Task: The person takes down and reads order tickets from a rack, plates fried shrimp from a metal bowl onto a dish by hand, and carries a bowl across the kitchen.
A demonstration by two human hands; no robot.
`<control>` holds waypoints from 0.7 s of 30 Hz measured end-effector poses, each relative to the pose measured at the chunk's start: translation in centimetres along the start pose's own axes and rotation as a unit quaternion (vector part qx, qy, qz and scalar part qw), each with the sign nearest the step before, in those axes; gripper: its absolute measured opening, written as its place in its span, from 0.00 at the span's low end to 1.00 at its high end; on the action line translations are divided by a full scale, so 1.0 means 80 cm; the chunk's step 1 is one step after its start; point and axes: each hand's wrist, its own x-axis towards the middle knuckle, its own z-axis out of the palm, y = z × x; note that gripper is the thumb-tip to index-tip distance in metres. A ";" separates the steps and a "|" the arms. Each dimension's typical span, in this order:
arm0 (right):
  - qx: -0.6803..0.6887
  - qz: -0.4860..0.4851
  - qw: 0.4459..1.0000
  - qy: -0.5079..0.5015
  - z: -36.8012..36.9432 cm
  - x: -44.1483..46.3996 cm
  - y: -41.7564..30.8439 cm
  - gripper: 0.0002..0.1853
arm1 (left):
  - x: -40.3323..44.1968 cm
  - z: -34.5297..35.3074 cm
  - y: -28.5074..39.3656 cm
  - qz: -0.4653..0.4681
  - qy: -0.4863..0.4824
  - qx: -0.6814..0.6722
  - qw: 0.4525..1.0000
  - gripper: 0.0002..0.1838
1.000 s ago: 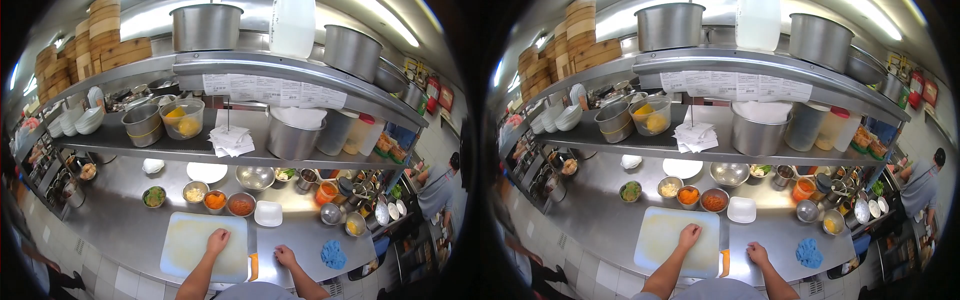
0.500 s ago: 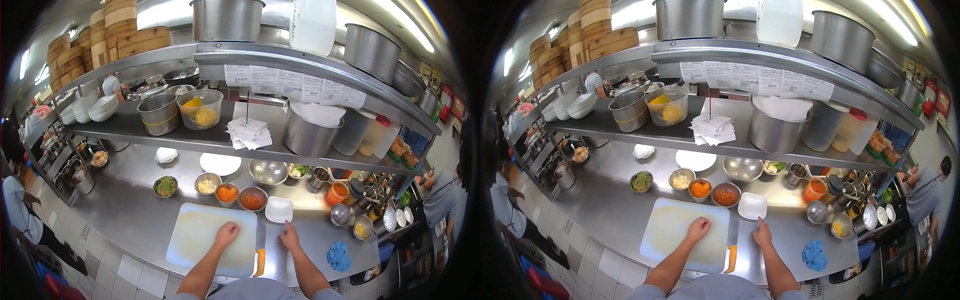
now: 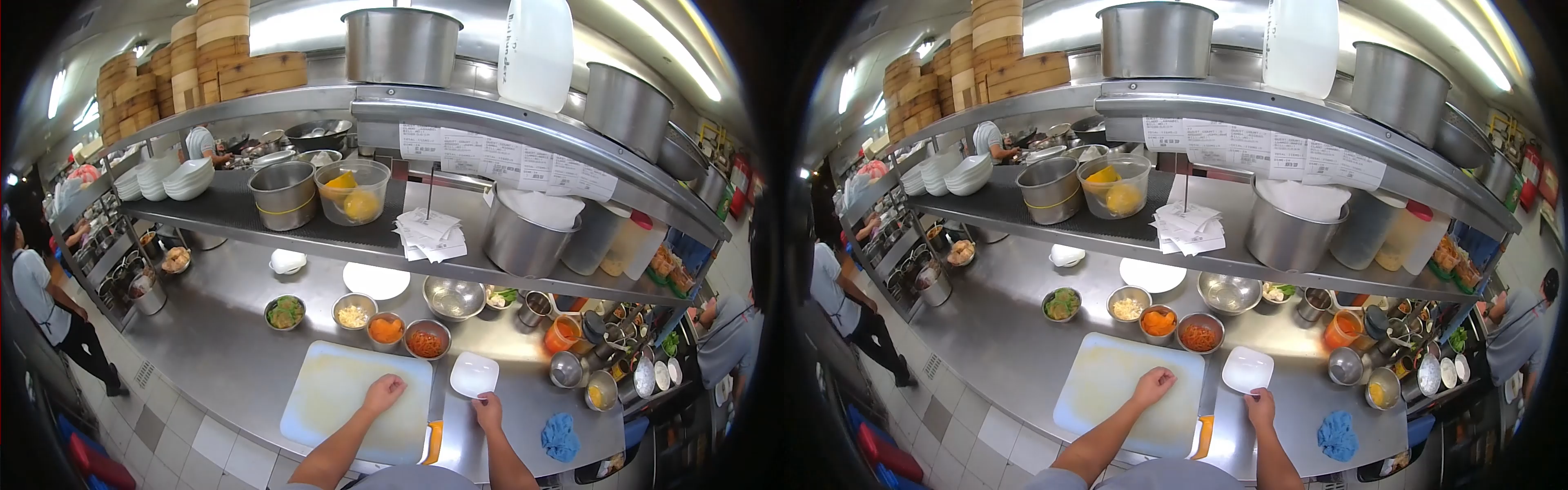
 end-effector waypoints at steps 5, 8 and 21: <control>0.181 0.077 0.980 -0.039 -0.006 -0.023 -0.011 0.12 | -0.003 0.024 0.034 0.000 -0.047 -0.040 0.998 0.30; 0.211 0.072 0.969 -0.108 -0.017 -0.052 -0.024 0.10 | -0.027 0.012 0.092 0.071 -0.111 -0.049 0.990 0.40; 0.407 0.029 0.866 -0.289 -0.019 -0.089 -0.219 0.17 | -0.040 -0.258 0.138 -0.044 -0.281 0.016 0.959 0.25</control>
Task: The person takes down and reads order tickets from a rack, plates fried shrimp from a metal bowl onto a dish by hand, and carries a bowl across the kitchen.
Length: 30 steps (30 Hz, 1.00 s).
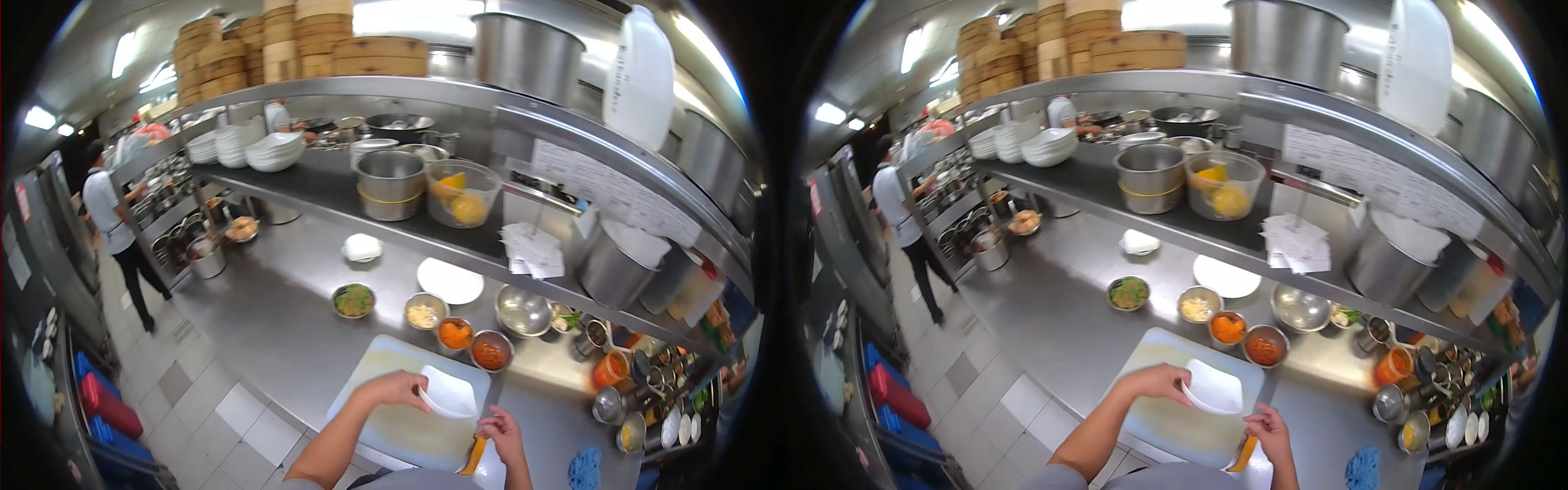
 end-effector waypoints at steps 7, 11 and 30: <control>-0.059 0.018 0.997 0.046 -0.036 0.024 0.026 0.14 | -0.238 -0.185 0.057 -0.020 0.350 0.044 0.935 0.23; -0.025 0.043 0.996 0.067 -0.034 0.021 0.038 0.11 | -0.288 -0.276 0.087 0.048 0.565 0.022 0.824 0.22; -0.060 0.105 0.978 0.172 -0.058 -0.066 0.039 0.16 | -0.116 -0.849 -0.104 -0.185 0.663 0.385 0.614 0.49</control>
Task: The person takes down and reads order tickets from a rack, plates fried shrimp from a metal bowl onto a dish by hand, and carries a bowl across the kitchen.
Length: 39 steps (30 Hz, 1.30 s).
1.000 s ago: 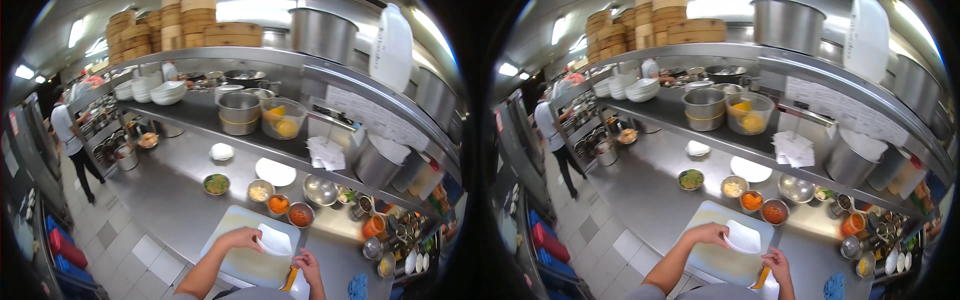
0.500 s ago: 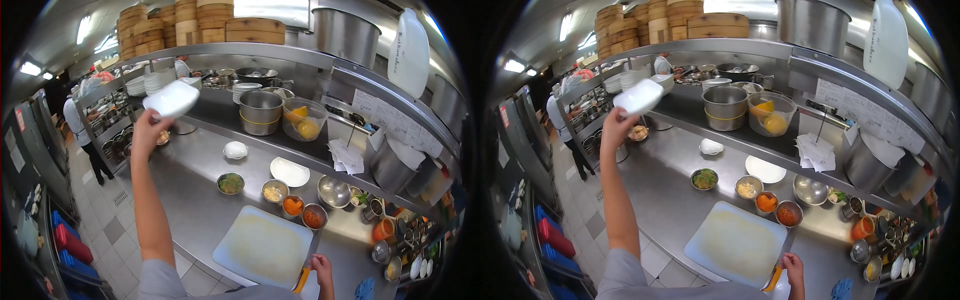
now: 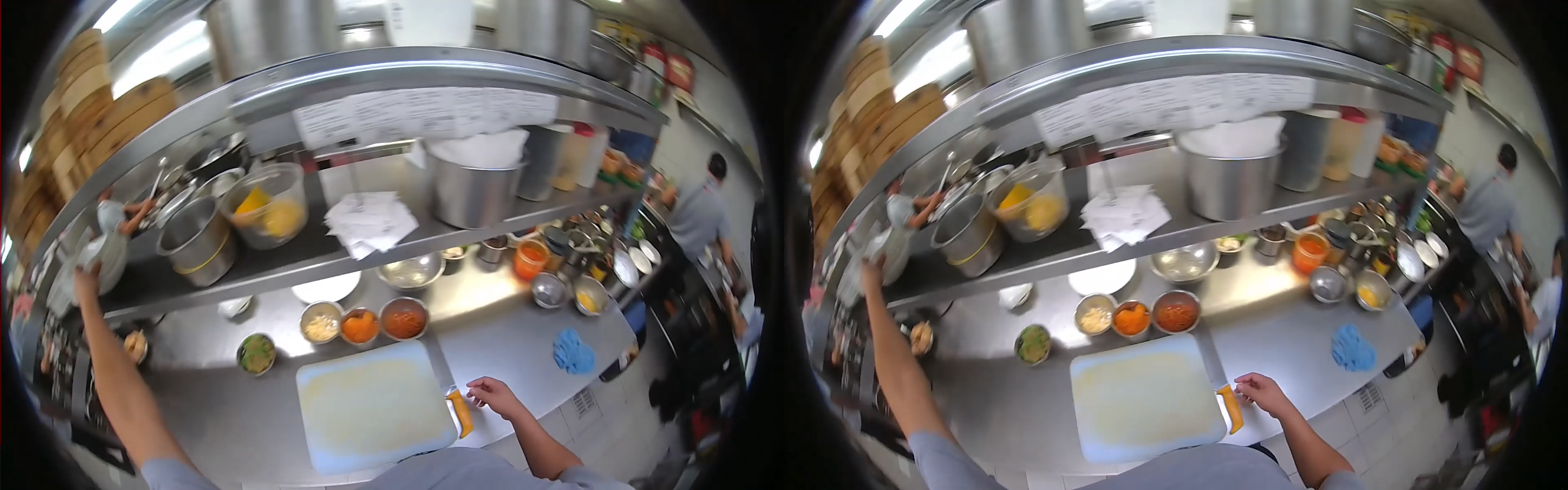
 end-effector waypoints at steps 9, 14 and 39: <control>0.005 0.040 0.998 0.044 -0.044 -0.017 0.007 0.15 | 0.037 0.058 -0.006 0.026 -0.087 0.004 0.996 0.50; -0.002 0.022 0.999 0.030 -0.033 -0.010 -0.011 0.15 | 0.016 0.071 -0.015 0.198 -0.178 0.198 0.944 0.45; 0.153 -0.437 0.886 -0.013 -0.043 -0.013 -0.503 0.23 | -0.467 -0.305 0.502 0.095 -0.087 -0.828 0.545 0.08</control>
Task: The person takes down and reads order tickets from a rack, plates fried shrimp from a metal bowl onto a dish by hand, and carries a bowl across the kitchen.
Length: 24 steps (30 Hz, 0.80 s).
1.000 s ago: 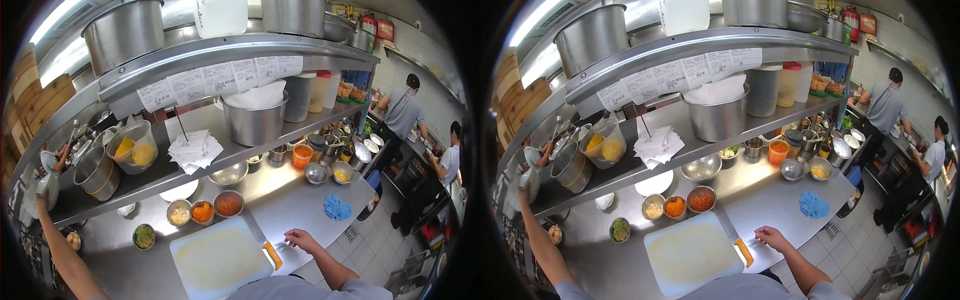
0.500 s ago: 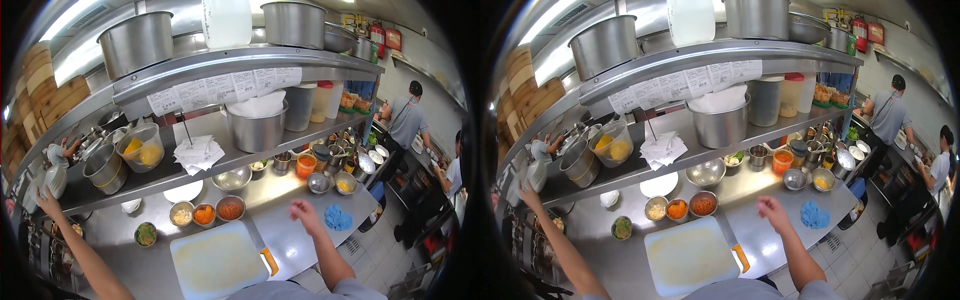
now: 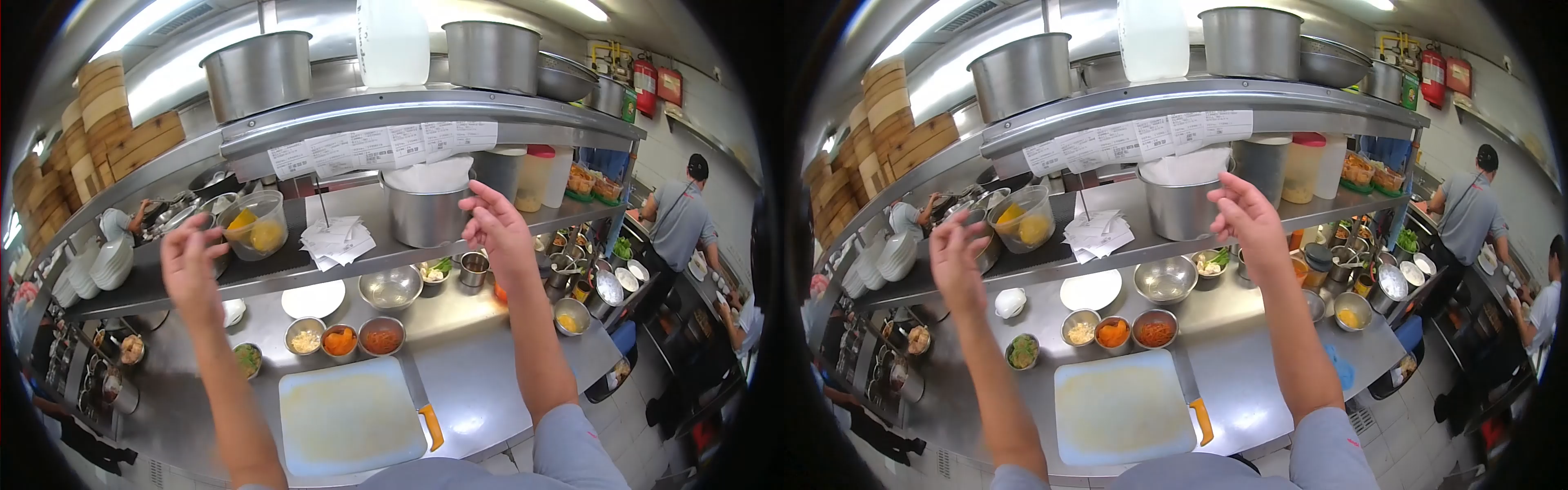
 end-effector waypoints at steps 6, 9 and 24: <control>-0.177 -0.109 0.977 -0.040 0.001 0.022 0.005 0.20 | -0.021 0.103 -0.012 -0.133 -0.001 -0.079 0.988 0.25; -0.141 -0.087 0.986 -0.030 0.000 0.025 -0.010 0.19 | -0.017 0.132 -0.020 -0.115 0.009 -0.080 0.990 0.28; -0.379 -0.217 0.896 0.073 -0.087 0.020 0.113 0.06 | 0.011 0.138 -0.046 -0.105 0.055 -0.038 0.992 0.15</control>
